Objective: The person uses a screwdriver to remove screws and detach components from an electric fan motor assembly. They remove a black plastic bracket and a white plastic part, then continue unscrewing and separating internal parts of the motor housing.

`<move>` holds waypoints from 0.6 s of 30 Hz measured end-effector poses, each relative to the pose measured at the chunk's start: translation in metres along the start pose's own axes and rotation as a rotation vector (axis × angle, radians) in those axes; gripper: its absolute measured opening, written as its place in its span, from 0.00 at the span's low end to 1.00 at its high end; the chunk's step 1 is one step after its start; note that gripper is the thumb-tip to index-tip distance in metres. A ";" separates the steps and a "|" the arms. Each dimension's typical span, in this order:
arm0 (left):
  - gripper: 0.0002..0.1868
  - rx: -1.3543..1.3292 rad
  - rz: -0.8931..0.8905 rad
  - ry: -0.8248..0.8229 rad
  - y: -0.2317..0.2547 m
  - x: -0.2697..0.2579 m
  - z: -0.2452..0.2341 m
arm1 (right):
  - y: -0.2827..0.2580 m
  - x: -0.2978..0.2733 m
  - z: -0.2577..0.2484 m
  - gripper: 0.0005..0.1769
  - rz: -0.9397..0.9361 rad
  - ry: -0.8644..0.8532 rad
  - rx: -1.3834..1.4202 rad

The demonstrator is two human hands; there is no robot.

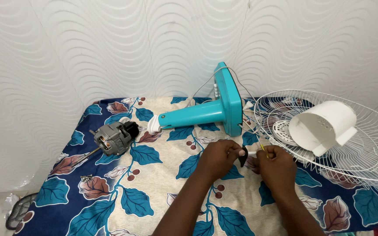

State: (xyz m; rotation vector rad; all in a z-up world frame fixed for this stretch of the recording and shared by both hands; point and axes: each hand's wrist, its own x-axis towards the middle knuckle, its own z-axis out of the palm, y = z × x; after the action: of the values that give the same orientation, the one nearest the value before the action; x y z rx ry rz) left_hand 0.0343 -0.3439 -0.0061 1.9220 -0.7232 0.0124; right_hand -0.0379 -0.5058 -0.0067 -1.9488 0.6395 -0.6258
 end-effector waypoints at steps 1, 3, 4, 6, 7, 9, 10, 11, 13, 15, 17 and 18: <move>0.12 0.009 0.018 0.000 -0.001 0.001 0.002 | 0.001 0.000 -0.001 0.14 -0.050 0.032 -0.051; 0.12 0.026 0.054 0.000 -0.004 0.003 0.004 | 0.002 0.000 -0.003 0.15 -0.149 0.096 -0.153; 0.13 0.009 0.060 0.016 -0.006 0.003 0.004 | 0.003 0.000 -0.003 0.15 -0.139 0.089 -0.129; 0.14 -0.022 0.073 0.047 -0.009 0.002 0.004 | 0.005 -0.002 -0.002 0.15 -0.119 0.074 -0.078; 0.14 -0.014 0.032 0.031 -0.010 0.002 0.003 | 0.006 -0.002 -0.002 0.15 -0.133 0.089 -0.104; 0.16 0.003 -0.051 0.001 -0.011 0.002 0.001 | 0.008 -0.002 -0.001 0.15 -0.163 0.118 -0.154; 0.15 -0.009 -0.052 0.008 -0.011 0.001 0.000 | 0.009 -0.001 -0.002 0.15 -0.154 0.099 -0.151; 0.15 -0.020 -0.053 0.015 -0.011 0.000 -0.001 | 0.009 -0.001 -0.002 0.16 -0.145 0.079 -0.148; 0.15 -0.027 -0.046 0.022 -0.010 -0.002 -0.003 | 0.010 0.001 -0.003 0.16 -0.155 0.072 -0.170; 0.14 -0.021 -0.031 0.021 -0.010 -0.004 -0.004 | 0.011 0.003 -0.003 0.17 -0.192 0.097 -0.222; 0.14 0.014 0.005 0.027 -0.010 -0.005 -0.003 | 0.013 0.002 -0.003 0.18 -0.160 0.099 -0.188; 0.14 0.032 0.023 0.031 -0.010 -0.005 -0.003 | 0.014 0.002 -0.003 0.18 -0.145 0.100 -0.171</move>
State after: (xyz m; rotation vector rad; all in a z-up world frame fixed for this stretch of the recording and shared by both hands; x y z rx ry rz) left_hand 0.0360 -0.3362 -0.0143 1.9396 -0.7285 0.0680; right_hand -0.0411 -0.5145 -0.0175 -2.1475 0.6344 -0.7850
